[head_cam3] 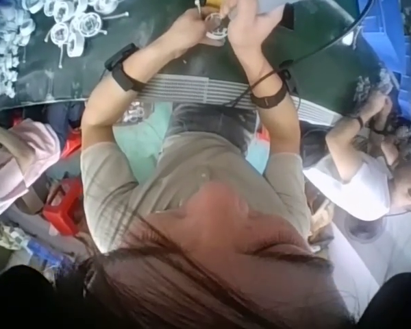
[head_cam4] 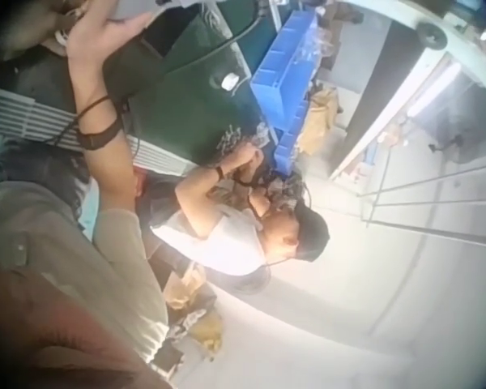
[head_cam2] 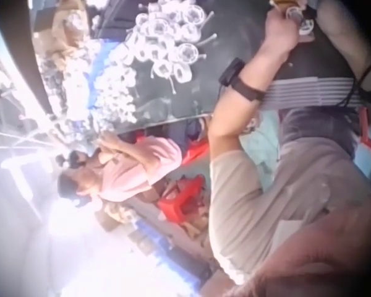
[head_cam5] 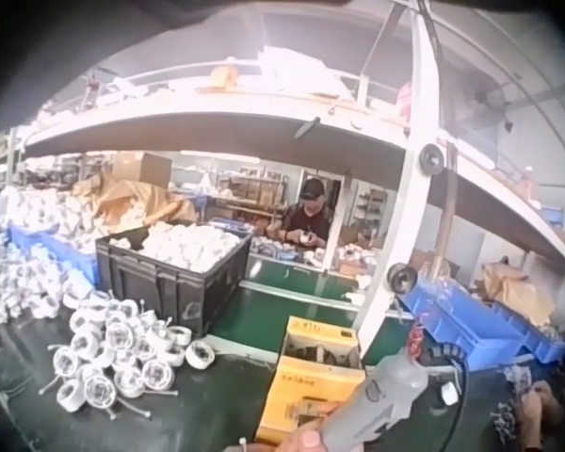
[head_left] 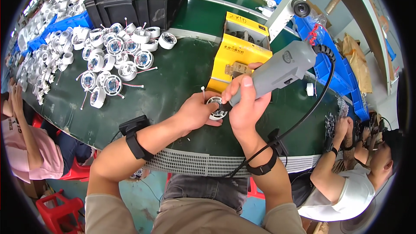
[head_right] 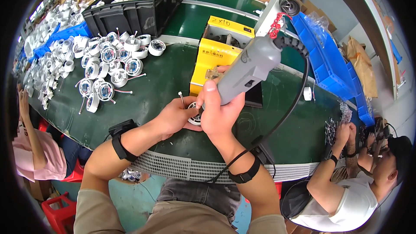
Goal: The person picks up a white plastic housing and a circuit board, fits the board into the housing by hand, and secures it using a power screwdriver. They then place the assembled unit on the table and repeat the process for several more units.
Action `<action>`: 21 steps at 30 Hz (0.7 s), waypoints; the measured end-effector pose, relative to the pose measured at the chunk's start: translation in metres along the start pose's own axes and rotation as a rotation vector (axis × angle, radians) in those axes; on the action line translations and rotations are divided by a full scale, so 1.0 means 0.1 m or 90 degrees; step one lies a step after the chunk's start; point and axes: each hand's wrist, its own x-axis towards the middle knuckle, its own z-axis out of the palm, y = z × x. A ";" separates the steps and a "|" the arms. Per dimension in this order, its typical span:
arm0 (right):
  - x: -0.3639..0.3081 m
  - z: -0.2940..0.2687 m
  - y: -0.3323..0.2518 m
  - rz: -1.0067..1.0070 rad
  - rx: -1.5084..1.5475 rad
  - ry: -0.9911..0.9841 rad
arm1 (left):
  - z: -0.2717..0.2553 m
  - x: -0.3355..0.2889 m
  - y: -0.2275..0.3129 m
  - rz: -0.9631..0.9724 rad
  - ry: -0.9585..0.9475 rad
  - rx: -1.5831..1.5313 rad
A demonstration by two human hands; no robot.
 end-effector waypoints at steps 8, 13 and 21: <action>-0.01 -0.10 0.05 -0.020 0.053 -0.049 | 0.03 0.06 -0.03 0.042 -0.008 0.026; 0.01 -0.29 0.10 -0.051 0.118 -0.154 | -0.35 -0.02 0.27 0.071 -0.040 0.337; 0.94 -2.48 0.09 -0.267 -0.974 0.451 | -1.02 -0.38 0.77 0.350 0.663 0.858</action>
